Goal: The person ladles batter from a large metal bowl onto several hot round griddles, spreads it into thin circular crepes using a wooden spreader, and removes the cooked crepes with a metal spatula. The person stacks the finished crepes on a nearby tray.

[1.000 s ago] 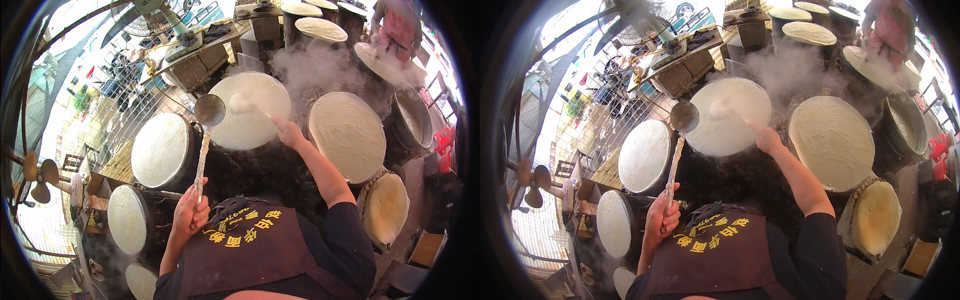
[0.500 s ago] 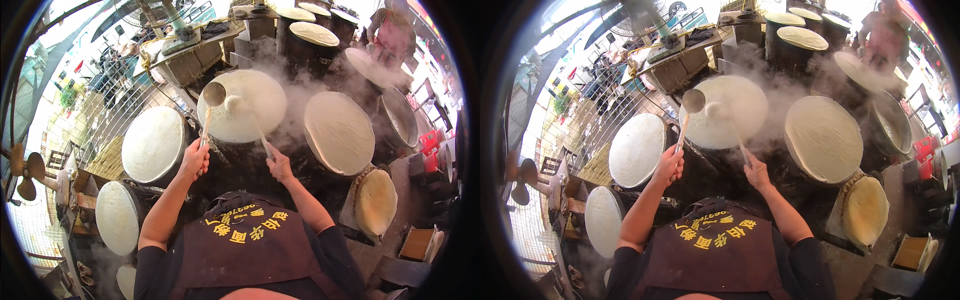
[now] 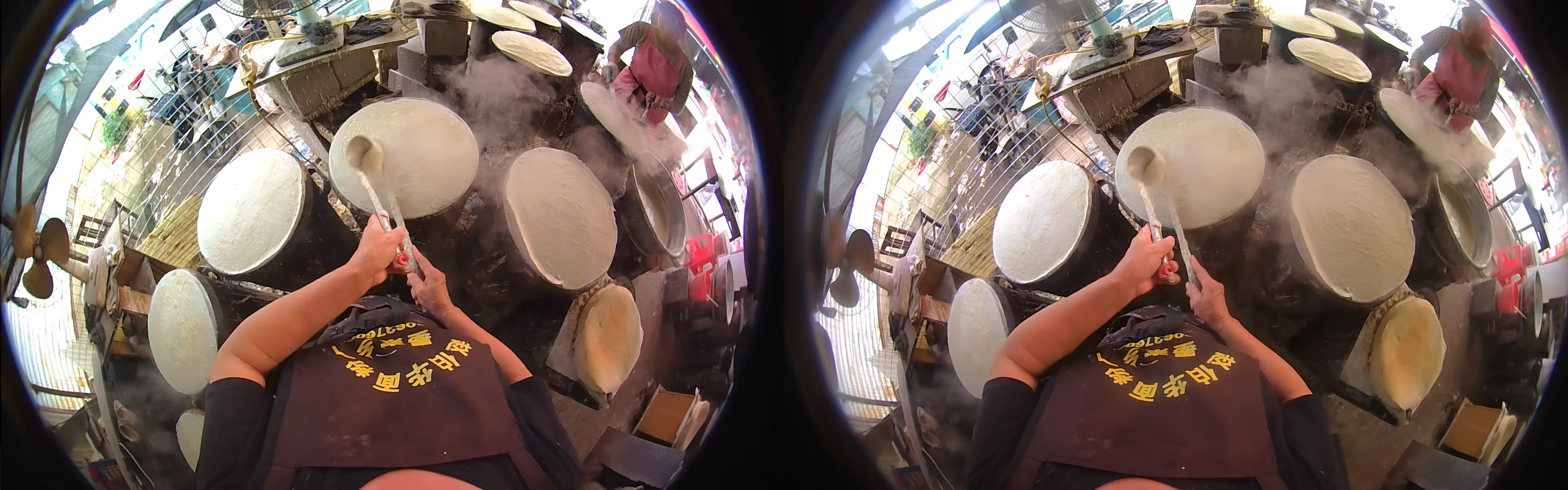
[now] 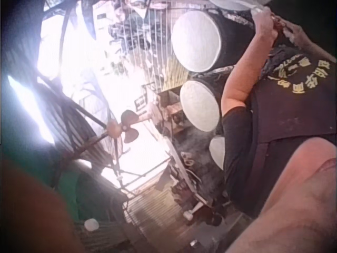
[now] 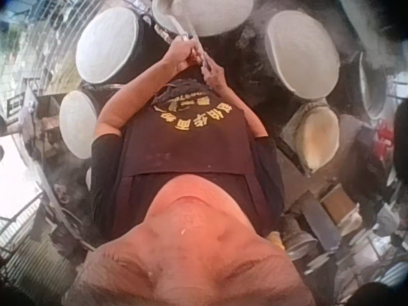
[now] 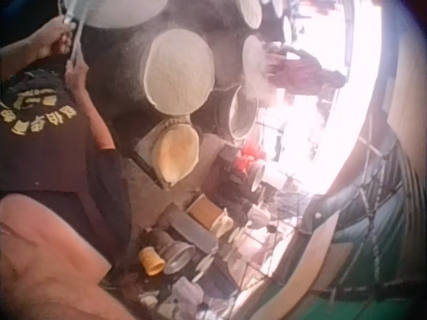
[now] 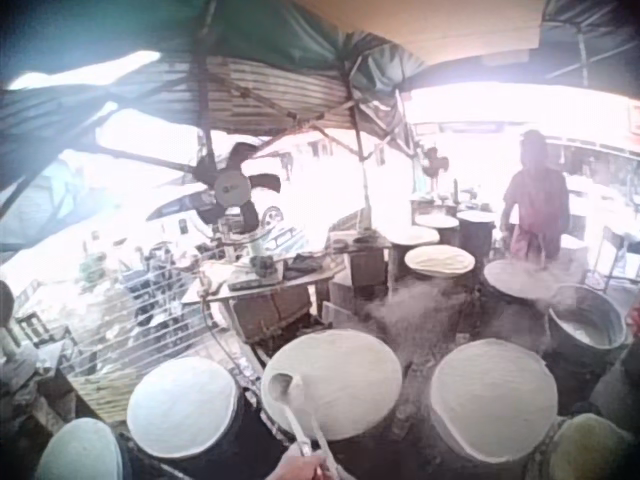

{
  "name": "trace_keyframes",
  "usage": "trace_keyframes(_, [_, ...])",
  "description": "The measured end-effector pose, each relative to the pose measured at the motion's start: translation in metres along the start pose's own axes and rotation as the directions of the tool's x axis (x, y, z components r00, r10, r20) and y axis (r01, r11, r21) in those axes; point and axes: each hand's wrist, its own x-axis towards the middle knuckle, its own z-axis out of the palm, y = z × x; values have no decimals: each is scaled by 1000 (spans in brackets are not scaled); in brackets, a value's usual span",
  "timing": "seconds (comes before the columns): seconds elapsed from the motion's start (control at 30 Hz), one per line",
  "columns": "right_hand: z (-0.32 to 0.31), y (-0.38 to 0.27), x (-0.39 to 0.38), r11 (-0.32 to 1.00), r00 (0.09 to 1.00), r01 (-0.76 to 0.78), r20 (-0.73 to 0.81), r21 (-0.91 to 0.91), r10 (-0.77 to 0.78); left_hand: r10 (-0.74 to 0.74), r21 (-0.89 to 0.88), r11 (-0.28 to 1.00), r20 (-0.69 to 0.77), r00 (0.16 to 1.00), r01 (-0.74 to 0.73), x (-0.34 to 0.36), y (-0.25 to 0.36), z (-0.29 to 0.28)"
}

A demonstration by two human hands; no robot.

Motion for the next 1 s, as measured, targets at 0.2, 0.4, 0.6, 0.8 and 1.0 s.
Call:
trace_keyframes(0.2, [-49, -18, -3, 824, 850, 423, -148, -377, -505, -92, -651, 518, 603, 793, 555, -27, 48, -82])
trace_keyframes(0.4, [-70, -5, -3, 618, 949, 283, 120, -734, -292, 124, -592, 797, 355, 927, 121, -123, 23, -99])
trace_keyframes(0.6, [-89, -26, 51, 674, 877, 448, 142, -587, -460, 74, -744, 648, 277, 958, 166, -151, -6, -97])
trace_keyframes(0.8, [-82, -37, 79, 551, 889, 456, 331, -699, -316, 32, -777, 608, 230, 973, 164, -167, -22, -77])
trace_keyframes(1.0, [-69, -24, 88, 731, 876, 476, 185, -489, -447, 47, -766, 638, 137, 990, 75, -178, -45, -76])
